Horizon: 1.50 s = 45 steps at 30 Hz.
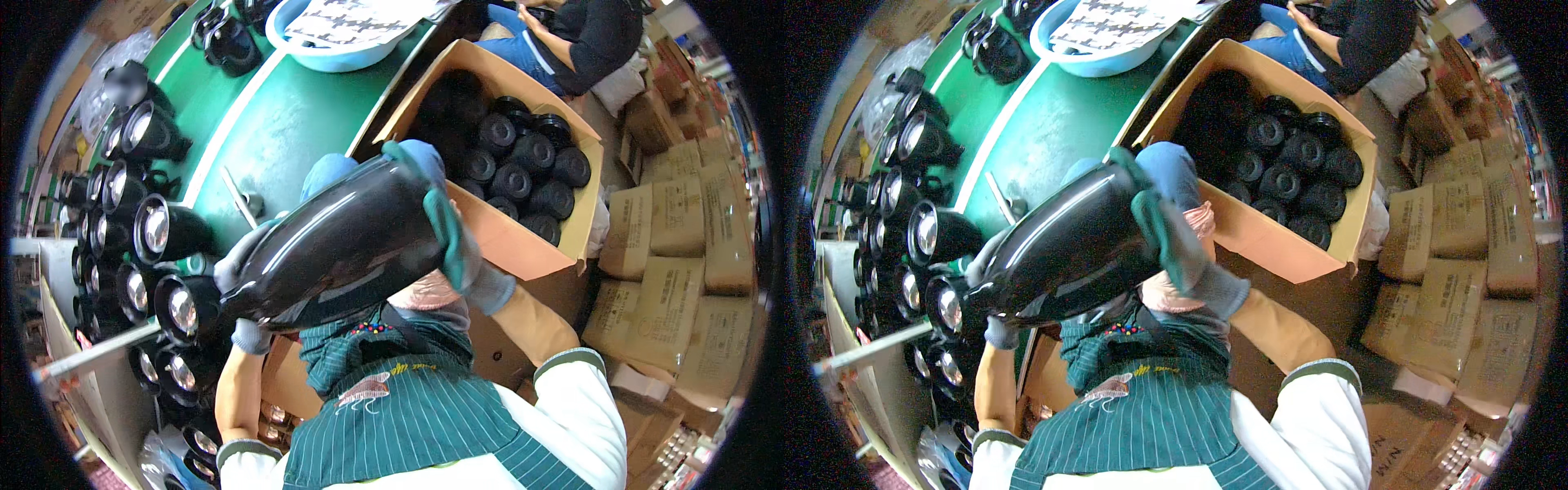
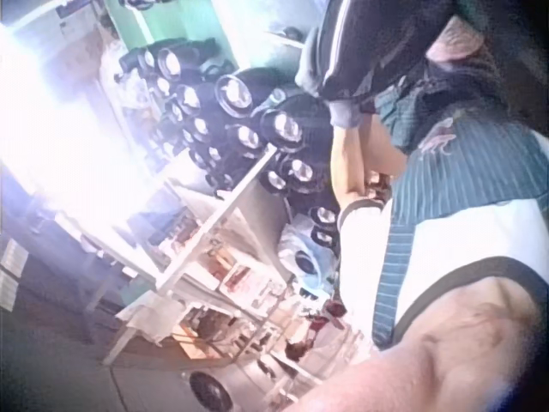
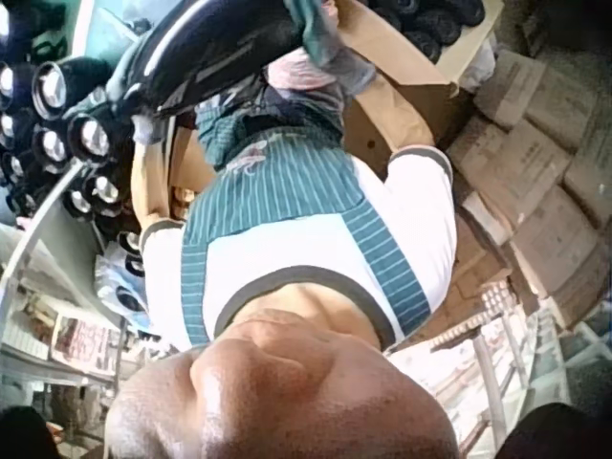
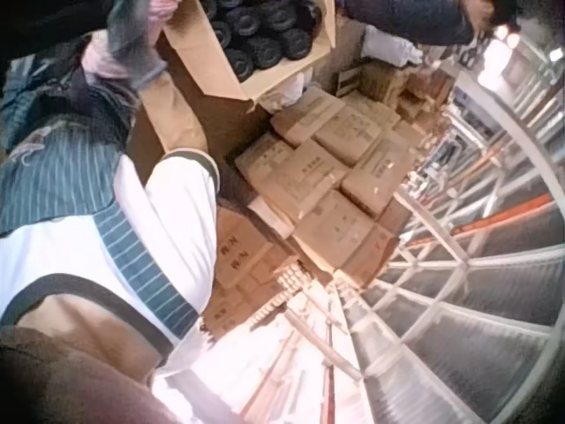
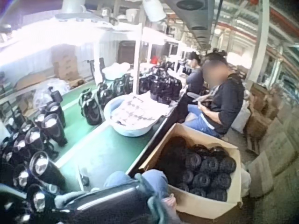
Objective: The person sits at a workstation and repeatedly assembles black kettles by inserting a metal rod into the base and securing a circular lid. The person handles the kettle body, rod, and lid one at a time, then places the assembled unit on the table.
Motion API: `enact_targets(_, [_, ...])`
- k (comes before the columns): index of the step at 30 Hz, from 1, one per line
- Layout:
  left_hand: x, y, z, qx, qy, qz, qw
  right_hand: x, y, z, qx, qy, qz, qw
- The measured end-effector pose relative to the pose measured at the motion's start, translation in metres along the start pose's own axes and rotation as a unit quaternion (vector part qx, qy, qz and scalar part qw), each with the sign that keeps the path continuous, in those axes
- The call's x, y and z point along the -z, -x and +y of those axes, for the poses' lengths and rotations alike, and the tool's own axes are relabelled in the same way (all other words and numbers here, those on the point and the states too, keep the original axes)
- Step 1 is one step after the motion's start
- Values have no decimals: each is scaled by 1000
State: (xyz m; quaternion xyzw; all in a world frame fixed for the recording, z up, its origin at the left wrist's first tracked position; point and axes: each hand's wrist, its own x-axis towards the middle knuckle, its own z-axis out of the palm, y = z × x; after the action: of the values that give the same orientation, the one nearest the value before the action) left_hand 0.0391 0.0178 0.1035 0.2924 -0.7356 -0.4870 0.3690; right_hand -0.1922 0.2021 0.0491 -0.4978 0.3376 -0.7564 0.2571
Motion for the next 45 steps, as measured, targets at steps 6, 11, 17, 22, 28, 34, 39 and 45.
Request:
enact_targets(6, [-6, 27, -16, -167, -226, -176, 943, 46, -64, -28, -344, -70, 27, 936])
enact_targets(11, [21, -16, -71, -126, -261, -86, 953, 23, -76, -54, -228, 298, -230, 898])
enact_targets(17, [11, -93, -180, 315, -537, 22, 782, 6, -42, 11, -197, 228, -256, 919])
enact_targets(22, [17, -111, -128, 223, -362, -55, 904, 16, -21, 23, -256, 118, -174, 943])
enact_targets(28, [-12, -87, 34, 50, -110, -314, 942, 0, -29, 18, -294, 34, -59, 953])
enact_targets(34, [-48, -55, 79, -48, -371, -394, 840, 2, -48, 22, -282, -188, 103, 935])
enact_targets(39, [-93, -14, 116, -81, -598, -314, 733, 13, -81, 63, -304, 3, -89, 948])
enact_targets(45, [-121, 10, 118, -39, -501, -291, 814, 22, -64, 73, -325, -28, -100, 940])
